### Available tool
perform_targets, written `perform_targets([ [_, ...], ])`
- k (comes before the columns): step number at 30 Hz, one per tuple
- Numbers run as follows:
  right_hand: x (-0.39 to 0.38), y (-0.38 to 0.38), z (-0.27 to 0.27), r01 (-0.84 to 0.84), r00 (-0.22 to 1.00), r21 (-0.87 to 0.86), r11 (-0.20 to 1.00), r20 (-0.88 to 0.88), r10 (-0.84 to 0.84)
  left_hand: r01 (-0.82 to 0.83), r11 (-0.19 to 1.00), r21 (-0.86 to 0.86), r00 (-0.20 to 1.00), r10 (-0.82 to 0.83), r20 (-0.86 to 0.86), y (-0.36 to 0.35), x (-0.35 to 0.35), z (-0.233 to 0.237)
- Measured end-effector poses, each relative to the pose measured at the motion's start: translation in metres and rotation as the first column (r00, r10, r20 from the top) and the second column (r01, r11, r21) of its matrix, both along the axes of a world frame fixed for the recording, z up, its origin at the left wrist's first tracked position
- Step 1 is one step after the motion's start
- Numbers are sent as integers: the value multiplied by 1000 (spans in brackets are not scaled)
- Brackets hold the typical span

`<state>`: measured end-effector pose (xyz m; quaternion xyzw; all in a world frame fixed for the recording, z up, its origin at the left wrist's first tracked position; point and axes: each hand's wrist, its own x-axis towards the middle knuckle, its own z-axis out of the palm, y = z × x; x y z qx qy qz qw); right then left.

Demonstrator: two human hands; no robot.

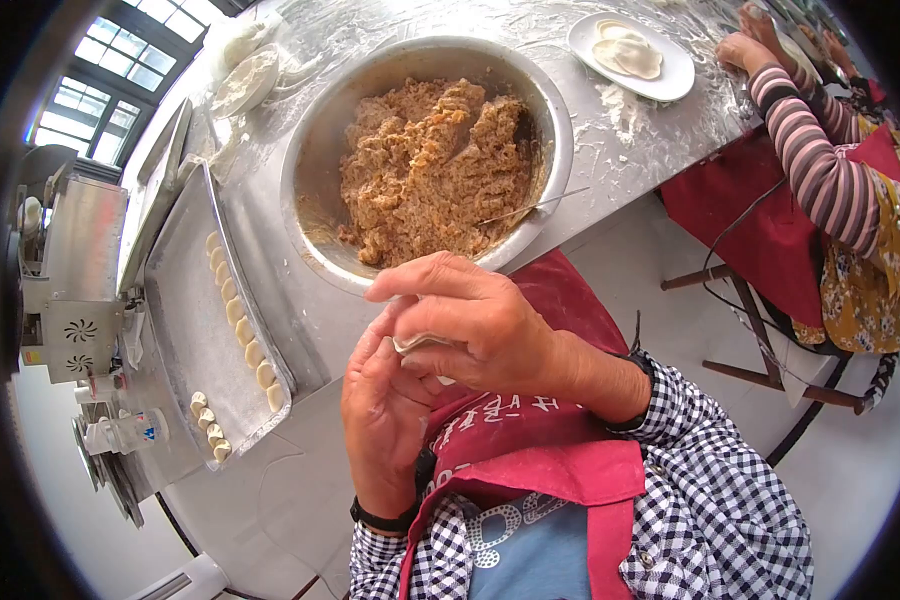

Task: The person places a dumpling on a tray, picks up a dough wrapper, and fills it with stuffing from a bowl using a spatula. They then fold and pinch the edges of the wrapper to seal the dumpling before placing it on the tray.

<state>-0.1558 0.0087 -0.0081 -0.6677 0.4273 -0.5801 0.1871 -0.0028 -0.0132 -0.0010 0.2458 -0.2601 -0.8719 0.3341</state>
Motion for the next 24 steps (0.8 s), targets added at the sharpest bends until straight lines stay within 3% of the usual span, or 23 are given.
perform_targets([
  [3,2,1,3,-33,994,78,996,105,25,18,999,-30,999,-17,49,-1,1,0],
  [6,-2,-1,2,-78,997,51,996,16,77,28,998,-47,995,-23,93,0,-1,6],
  [22,-3,-1,-2,-90,995,25,996,39,89,32,999,-42,996,-29,80,1,1,3],
  [24,-2,1,2,-65,995,58,996,73,61,-35,999,-41,989,40,145,3,-2,7],
])
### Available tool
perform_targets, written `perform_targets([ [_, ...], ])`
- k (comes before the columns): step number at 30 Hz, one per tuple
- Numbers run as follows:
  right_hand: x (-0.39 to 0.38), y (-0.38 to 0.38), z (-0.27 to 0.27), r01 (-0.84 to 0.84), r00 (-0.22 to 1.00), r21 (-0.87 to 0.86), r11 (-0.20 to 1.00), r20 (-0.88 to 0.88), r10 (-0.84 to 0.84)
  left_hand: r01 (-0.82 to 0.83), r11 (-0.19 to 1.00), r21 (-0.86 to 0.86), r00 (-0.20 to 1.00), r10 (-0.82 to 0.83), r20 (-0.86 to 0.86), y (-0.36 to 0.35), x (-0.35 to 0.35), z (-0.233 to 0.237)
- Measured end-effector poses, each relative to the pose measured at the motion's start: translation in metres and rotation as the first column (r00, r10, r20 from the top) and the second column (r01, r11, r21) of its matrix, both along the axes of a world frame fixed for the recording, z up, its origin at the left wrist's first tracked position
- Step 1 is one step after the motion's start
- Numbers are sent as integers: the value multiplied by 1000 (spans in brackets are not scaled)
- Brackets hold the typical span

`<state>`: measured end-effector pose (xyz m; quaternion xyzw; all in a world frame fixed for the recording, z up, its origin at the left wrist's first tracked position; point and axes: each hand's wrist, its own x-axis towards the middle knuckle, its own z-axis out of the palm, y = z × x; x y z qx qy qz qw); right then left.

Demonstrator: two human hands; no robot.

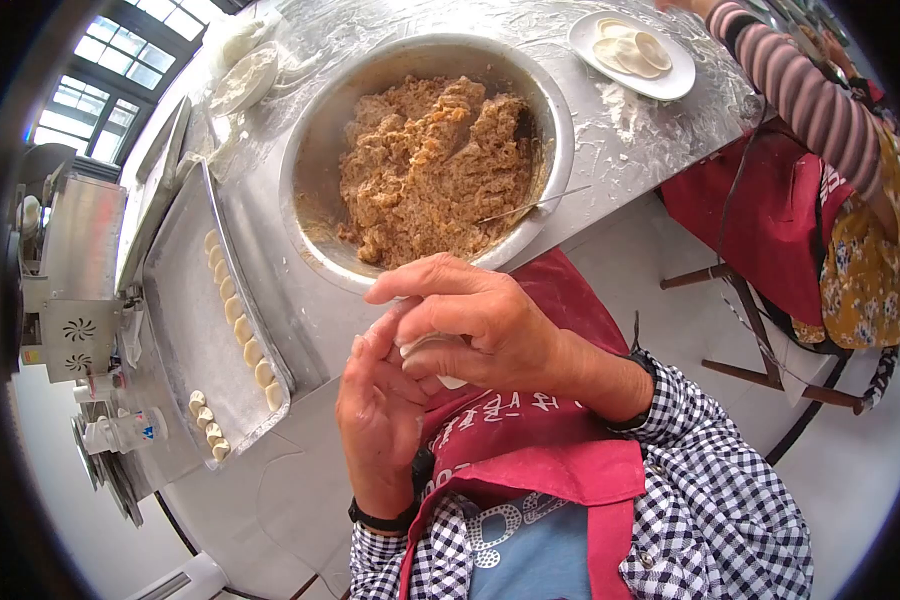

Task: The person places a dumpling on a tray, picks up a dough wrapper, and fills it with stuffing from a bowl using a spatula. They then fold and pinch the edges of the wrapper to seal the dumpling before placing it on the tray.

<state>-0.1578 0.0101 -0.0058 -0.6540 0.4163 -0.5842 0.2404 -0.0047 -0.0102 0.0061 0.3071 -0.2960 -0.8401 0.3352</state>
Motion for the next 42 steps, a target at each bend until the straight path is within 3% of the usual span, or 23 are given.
perform_targets([
  [3,5,0,-3,-16,997,2,1000,70,15,20,999,-42,1000,-19,8,0,-1,1],
  [7,1,-3,-8,-49,999,-68,996,11,49,95,993,-73,995,-95,10,-1,2,0],
  [16,4,0,-1,-28,995,36,999,92,25,62,995,-78,998,-60,30,1,1,4],
  [18,2,-2,-6,-70,995,-51,996,63,74,93,990,-101,996,-93,8,0,2,2],
  [25,0,-3,-3,-103,992,-92,990,63,109,70,994,-85,997,-69,15,0,-4,4],
  [30,0,3,-3,-132,988,15,991,89,130,70,990,-125,998,-70,4,2,8,-14],
  [33,1,1,-15,-157,980,-62,986,112,163,120,968,-219,989,-97,115,-1,11,-17],
  [35,3,0,-19,-162,975,-80,984,141,172,142,986,-92,986,-132,101,2,10,-10],
  [36,3,-1,-20,-157,978,-97,983,120,168,159,969,-188,957,-104,270,5,5,-2],
  [37,3,-2,-19,-155,981,-113,981,100,166,166,967,-195,957,-110,269,6,3,-2],
  [39,4,-1,-19,-136,985,-126,983,91,148,127,992,-14,991,-128,-39,5,2,0],
  [40,4,-1,-19,-123,987,-132,984,84,135,133,991,-20,990,-134,-39,5,2,2],
  [42,5,0,-19,-117,987,-124,985,96,129,167,982,-91,976,-151,157,4,4,6],
])
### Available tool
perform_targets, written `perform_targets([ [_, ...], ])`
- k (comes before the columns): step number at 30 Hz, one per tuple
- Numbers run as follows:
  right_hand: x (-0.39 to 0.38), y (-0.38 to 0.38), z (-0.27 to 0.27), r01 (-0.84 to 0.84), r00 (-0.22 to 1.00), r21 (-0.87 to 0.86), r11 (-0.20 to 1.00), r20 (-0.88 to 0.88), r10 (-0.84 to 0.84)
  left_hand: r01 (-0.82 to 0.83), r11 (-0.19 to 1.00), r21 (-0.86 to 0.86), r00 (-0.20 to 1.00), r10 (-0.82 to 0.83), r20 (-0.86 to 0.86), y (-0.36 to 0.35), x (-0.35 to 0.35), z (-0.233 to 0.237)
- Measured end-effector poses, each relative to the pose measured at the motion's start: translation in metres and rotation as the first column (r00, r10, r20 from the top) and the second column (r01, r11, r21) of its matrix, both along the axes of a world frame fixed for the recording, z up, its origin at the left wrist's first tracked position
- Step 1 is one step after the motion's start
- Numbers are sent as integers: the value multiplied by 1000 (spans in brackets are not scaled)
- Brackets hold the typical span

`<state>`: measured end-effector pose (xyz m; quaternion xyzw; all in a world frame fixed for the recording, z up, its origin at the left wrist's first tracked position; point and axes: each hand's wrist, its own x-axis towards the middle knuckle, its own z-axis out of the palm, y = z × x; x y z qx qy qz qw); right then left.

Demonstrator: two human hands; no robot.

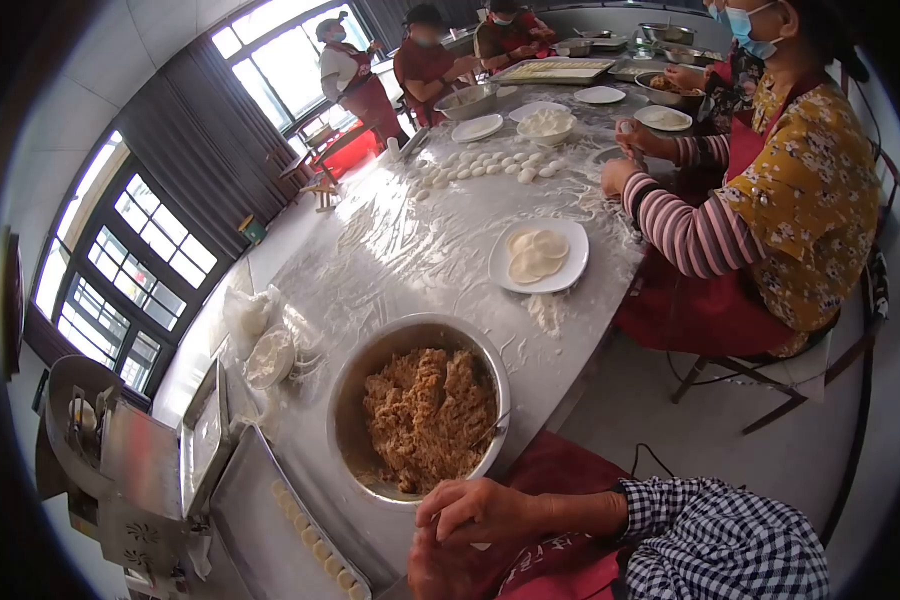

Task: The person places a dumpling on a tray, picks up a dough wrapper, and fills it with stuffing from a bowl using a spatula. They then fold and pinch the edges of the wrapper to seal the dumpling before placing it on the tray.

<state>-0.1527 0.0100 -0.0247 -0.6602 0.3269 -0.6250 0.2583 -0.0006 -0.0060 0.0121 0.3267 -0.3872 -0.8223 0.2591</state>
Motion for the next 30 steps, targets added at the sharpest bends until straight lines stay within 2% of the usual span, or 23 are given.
perform_targets([
  [1,0,0,1,-2,1000,15,1000,11,2,5,1000,-4,1000,-5,0,-1,2,-5],
  [3,-1,3,9,-10,1000,52,999,11,9,29,998,-46,962,-41,-270,-1,2,-12],
  [4,-1,4,11,-21,1000,91,996,11,20,31,998,-46,962,-43,-268,2,1,-7],
  [6,-1,1,2,-36,999,44,998,13,36,3,989,-145,996,11,93,9,-3,5],
  [7,-1,1,-1,-54,998,-5,999,10,54,2,990,-143,996,11,94,10,-3,4],
  [9,-1,0,-3,-51,999,-11,999,9,51,-73,993,95,994,80,-72,8,-3,1],
  [10,-1,0,-3,-45,999,-20,999,5,45,-75,993,95,994,82,-70,7,-2,-2],
  [12,0,1,-2,-21,1000,-13,1000,2,21,1,993,115,963,30,-269,4,1,-9],
  [13,1,2,0,4,1000,-7,1000,-1,-4,0,993,116,963,32,-267,4,3,-15],
  [15,1,4,9,11,1000,33,999,10,-11,-129,991,-42,992,129,-5,5,4,-21],
  [17,2,4,9,19,1000,76,997,21,-20,-181,983,30,983,180,22,6,2,-16],
  [19,0,-1,-1,-12,1000,-44,999,-17,11,-234,967,103,972,230,53,6,3,-17],
  [21,0,-2,-6,-9,999,-57,998,-37,7,-135,985,111,982,147,-115,2,8,-28],
  [22,1,-2,-7,-4,998,-72,997,-57,0,-141,983,115,982,154,-110,2,5,-24],
  [24,2,1,2,20,998,-35,999,-53,-22,-105,982,158,941,149,-303,1,-4,-15],
  [26,2,4,9,57,998,1,998,-33,-57,-114,968,225,936,181,-303,-2,2,-27],
  [27,0,1,2,49,998,-40,998,-45,-51,-120,951,284,930,207,-303,0,9,-31],
  [28,0,0,0,51,998,-41,998,-36,-53,-113,985,132,952,145,-269,1,3,-21],
  [29,1,0,-2,52,998,-38,998,-22,-52,-145,976,161,954,181,-239,1,2,-18],
  [30,1,1,1,53,998,-13,999,-15,-53,-121,986,117,951,150,-272,0,2,-17],
])
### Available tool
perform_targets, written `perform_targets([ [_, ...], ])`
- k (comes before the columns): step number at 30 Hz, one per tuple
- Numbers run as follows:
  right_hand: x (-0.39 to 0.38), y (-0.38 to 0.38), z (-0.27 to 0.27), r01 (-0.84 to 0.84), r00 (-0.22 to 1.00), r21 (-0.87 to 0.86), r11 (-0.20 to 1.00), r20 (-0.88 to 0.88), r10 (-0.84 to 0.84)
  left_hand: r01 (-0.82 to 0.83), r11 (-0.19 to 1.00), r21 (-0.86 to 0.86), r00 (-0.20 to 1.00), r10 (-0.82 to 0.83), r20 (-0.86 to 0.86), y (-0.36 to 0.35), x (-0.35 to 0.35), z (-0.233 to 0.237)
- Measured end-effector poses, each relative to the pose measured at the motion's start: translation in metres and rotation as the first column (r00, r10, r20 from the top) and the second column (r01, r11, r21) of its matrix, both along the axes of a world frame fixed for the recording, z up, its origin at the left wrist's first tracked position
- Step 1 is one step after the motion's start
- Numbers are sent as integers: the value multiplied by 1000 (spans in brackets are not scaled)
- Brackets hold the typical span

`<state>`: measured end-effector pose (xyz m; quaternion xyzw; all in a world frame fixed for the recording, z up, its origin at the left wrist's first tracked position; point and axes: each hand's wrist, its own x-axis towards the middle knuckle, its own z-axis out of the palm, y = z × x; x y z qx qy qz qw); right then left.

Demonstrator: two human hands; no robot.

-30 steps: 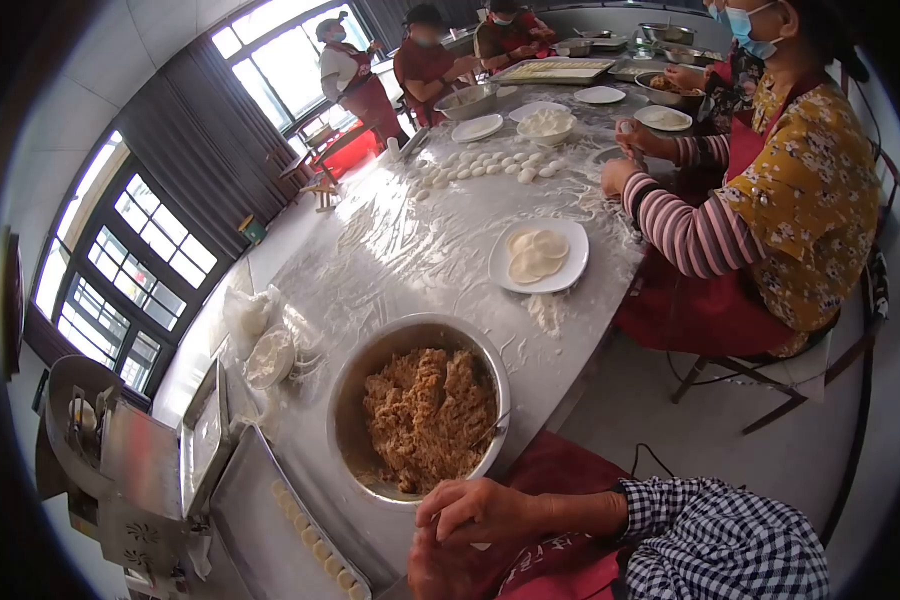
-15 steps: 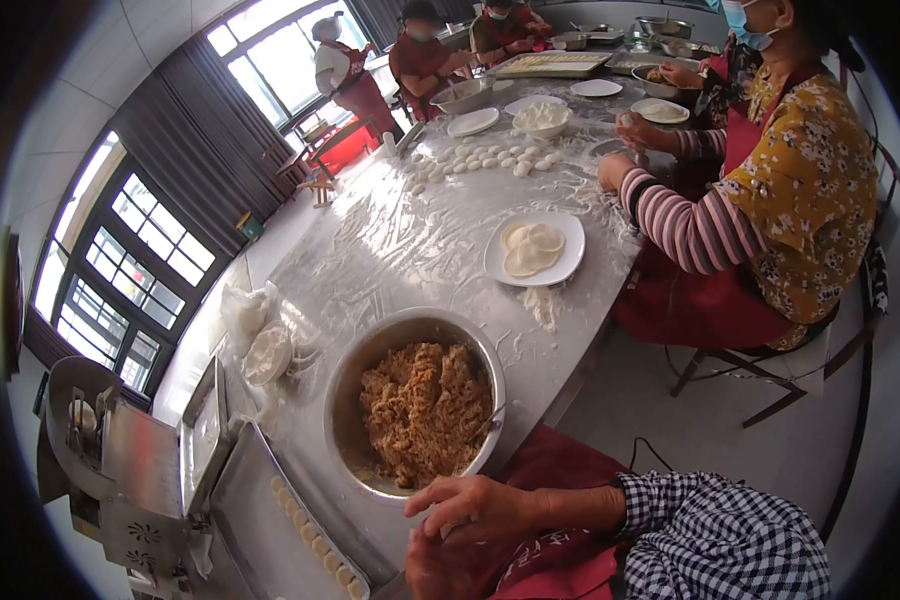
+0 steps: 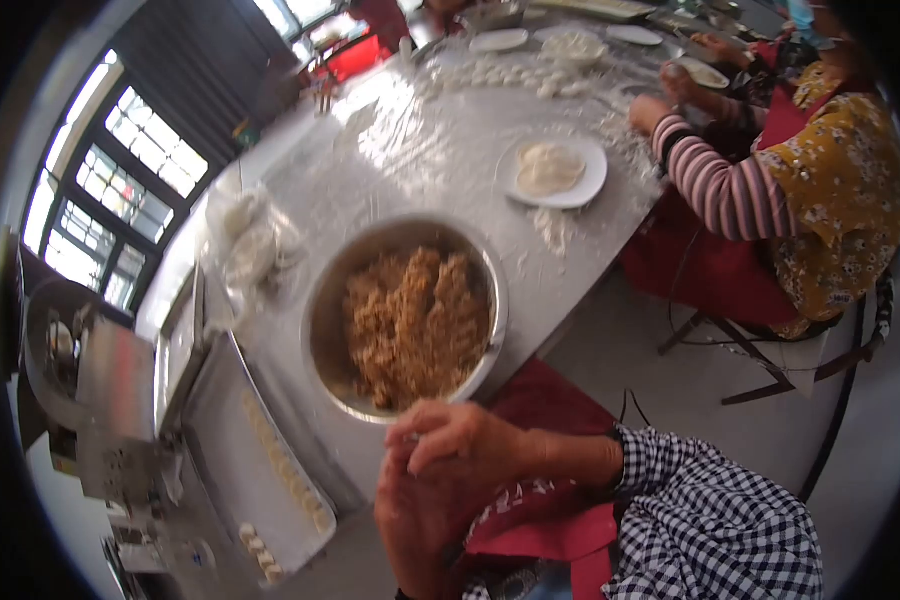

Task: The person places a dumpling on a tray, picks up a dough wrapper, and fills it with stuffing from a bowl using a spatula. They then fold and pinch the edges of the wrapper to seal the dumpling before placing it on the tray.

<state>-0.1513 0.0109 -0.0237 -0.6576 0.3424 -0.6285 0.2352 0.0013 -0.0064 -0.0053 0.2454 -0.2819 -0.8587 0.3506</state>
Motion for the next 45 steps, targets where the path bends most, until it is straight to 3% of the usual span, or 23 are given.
perform_targets([
  [6,-3,4,17,57,998,158,986,16,-61,-29,999,-24,999,30,18,-1,-8,15],
  [8,-4,2,11,76,995,21,997,-71,-74,-7,999,-38,1000,6,-22,-2,-7,15],
  [11,-4,0,9,106,988,0,994,-112,-105,24,1000,-10,997,-25,-67,-2,-9,16],
  [14,4,2,21,161,987,127,979,-15,-160,-12,1000,12,999,12,-42,-2,-11,20],
  [18,4,6,12,89,996,133,987,3,-91,-2,999,33,996,5,-85,2,-4,15],
  [20,1,1,10,137,977,-48,989,-157,-143,18,999,37,995,-14,-100,2,-2,13],
  [23,7,5,20,155,988,102,983,-20,-153,12,997,80,998,-7,-60,2,-3,16],
  [29,-5,-3,13,111,981,-50,993,-156,-117,31,995,95,994,-20,-111,-5,-6,10],
  [33,2,0,20,144,990,86,986,-8,-144,45,996,79,988,-33,-150,-7,-6,9],
  [35,-1,-4,14,91,994,-59,994,-53,-95,40,995,93,984,-23,-177,-8,-5,7],
  [38,-1,-7,17,105,988,-90,990,-100,-114,59,992,110,973,-32,-230,-9,-5,3],
  [42,3,-3,25,129,991,56,990,29,-130,36,992,119,973,-8,-230,-9,-7,11],
  [44,-2,-10,16,50,996,-119,992,-74,-59,40,991,130,967,-5,-255,-9,-8,12],
  [45,-2,-10,16,50,996,-120,991,-74,-59,31,988,148,972,5,-236,-9,-8,12],
])
